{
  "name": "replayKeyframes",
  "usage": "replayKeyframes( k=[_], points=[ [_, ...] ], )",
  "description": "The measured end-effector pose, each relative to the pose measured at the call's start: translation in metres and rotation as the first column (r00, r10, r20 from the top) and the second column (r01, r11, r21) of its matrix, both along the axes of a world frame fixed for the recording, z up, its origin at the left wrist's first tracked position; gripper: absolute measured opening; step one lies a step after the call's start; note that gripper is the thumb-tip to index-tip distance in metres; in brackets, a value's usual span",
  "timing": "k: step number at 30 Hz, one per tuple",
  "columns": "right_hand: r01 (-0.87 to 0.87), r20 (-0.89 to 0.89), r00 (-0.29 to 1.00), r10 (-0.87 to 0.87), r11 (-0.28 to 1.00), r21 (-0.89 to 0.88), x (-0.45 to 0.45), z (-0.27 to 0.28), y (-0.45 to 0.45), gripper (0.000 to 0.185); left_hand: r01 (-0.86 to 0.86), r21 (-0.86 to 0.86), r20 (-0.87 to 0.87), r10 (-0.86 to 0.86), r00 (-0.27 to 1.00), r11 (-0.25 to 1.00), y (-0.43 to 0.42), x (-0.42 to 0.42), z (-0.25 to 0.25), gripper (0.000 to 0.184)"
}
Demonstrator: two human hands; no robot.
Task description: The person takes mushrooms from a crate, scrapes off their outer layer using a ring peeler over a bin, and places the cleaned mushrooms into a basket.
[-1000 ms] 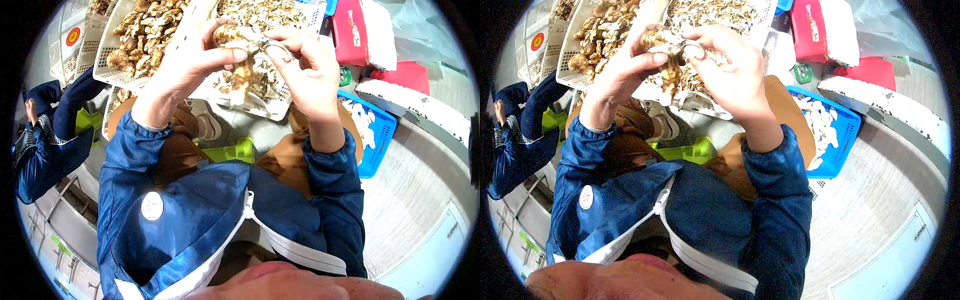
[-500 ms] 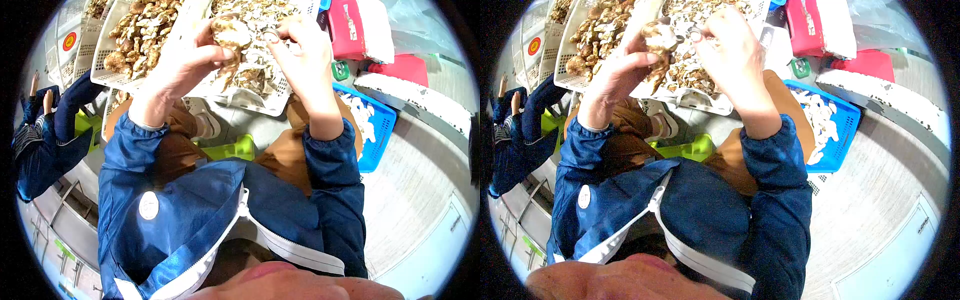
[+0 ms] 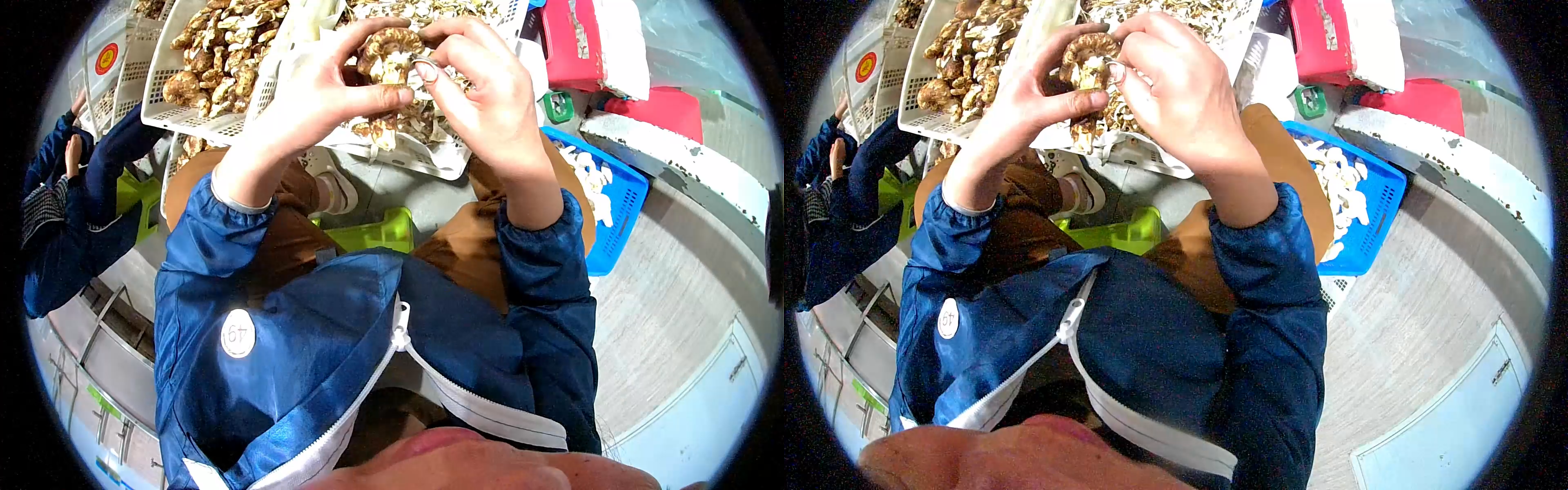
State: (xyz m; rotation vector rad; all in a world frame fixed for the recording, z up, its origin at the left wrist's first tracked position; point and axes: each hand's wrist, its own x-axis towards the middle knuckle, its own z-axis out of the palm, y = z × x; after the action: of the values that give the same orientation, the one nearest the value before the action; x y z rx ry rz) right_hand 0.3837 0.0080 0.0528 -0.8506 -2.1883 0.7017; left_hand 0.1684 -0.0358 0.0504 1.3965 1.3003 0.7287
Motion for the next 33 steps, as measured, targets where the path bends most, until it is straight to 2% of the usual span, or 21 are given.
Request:
replayKeyframes(
  k=[1,3,4,6,9,12,15,18,21,23,24,26,27,28,29,30,32,33],
  points=[
    [0.034,0.046,0.998,-0.036,0.999,0.04,-0.001,0.003,-0.003,0.01,0.024,0.1,-0.078,-0.016,0.997,0.995,0.0,0.001,0.002,0.071],
    [0.044,0.001,0.999,-0.044,0.996,0.082,-0.005,-0.003,-0.004,0.008,-0.028,-0.134,0.292,0.066,0.954,0.991,-0.005,0.006,-0.007,0.07],
    [0.051,-0.022,0.999,-0.049,0.993,0.103,-0.006,-0.005,-0.005,0.009,-0.025,-0.112,0.266,0.054,0.963,0.993,-0.005,0.006,-0.007,0.07],
    [0.069,0.057,0.996,-0.074,0.994,0.082,-0.004,0.001,-0.008,0.006,-0.017,-0.07,0.212,0.031,0.977,0.997,-0.005,0.006,-0.006,0.07],
    [0.073,0.088,0.993,-0.079,0.995,0.068,-0.005,0.001,-0.009,0.005,-0.076,0.029,0.207,0.068,0.976,0.997,-0.005,0.005,-0.02,0.069],
    [0.078,0.059,0.995,-0.083,0.994,0.078,-0.007,-0.002,-0.01,0.007,-0.093,-0.064,0.328,0.109,0.938,0.994,-0.006,0.01,-0.019,0.069],
    [0.075,0.013,0.997,-0.079,0.981,0.177,-0.012,-0.009,-0.007,0.011,-0.084,-0.104,0.312,0.113,0.943,0.991,-0.007,0.006,-0.02,0.068],
    [0.076,0.037,0.996,-0.083,0.985,0.157,-0.013,-0.006,-0.008,0.011,-0.091,-0.014,0.191,0.092,0.977,0.996,-0.006,0.005,-0.019,0.066],
    [0.083,0.038,0.995,-0.09,0.985,0.154,-0.014,-0.004,-0.009,0.013,-0.051,-0.032,0.177,0.056,0.983,0.998,-0.005,0.005,-0.01,0.065],
    [0.086,0.042,0.995,-0.087,0.996,0.026,-0.009,-0.001,-0.009,0.013,0.006,0.098,-0.047,-0.001,0.999,0.995,-0.003,0.0,-0.004,0.063],
    [0.087,0.043,0.995,-0.086,0.995,-0.038,-0.007,-0.001,-0.01,0.013,0.01,0.073,-0.063,-0.006,0.998,0.997,-0.003,-0.002,-0.002,0.062],
    [0.107,-0.114,0.984,-0.14,0.96,-0.258,-0.005,-0.004,-0.007,0.011,0.019,0.022,-0.096,-0.017,0.995,1.0,-0.002,-0.006,0.0,0.062],
    [0.101,-0.185,0.966,-0.179,0.926,-0.364,-0.003,-0.006,-0.005,0.011,0.008,-0.092,-0.008,-0.009,1.0,0.996,-0.001,-0.009,-0.002,0.062],
    [0.123,-0.125,0.971,-0.205,0.871,-0.476,0.004,-0.008,0.001,0.013,-0.019,-0.065,0.062,0.023,0.998,0.998,-0.002,-0.007,-0.006,0.063],
    [0.116,-0.145,0.962,-0.232,0.826,-0.551,0.007,-0.008,0.003,0.011,-0.045,-0.039,0.133,0.049,0.99,0.998,-0.003,-0.005,-0.009,0.064],
    [0.105,-0.162,0.952,-0.259,0.775,-0.623,0.009,-0.008,0.005,0.009,-0.049,-0.085,0.214,0.066,0.975,0.995,-0.002,-0.004,-0.009,0.064],
    [0.204,-0.028,0.967,-0.254,0.832,-0.516,0.015,-0.019,0.011,0.01,-0.046,-0.176,0.365,0.108,0.925,0.983,-0.002,-0.006,-0.01,0.064],
    [0.247,0.04,0.966,-0.257,0.855,-0.455,0.016,-0.022,0.012,0.01,0.017,-0.229,0.34,0.064,0.938,0.973,-0.001,-0.014,-0.008,0.065]
  ],
)
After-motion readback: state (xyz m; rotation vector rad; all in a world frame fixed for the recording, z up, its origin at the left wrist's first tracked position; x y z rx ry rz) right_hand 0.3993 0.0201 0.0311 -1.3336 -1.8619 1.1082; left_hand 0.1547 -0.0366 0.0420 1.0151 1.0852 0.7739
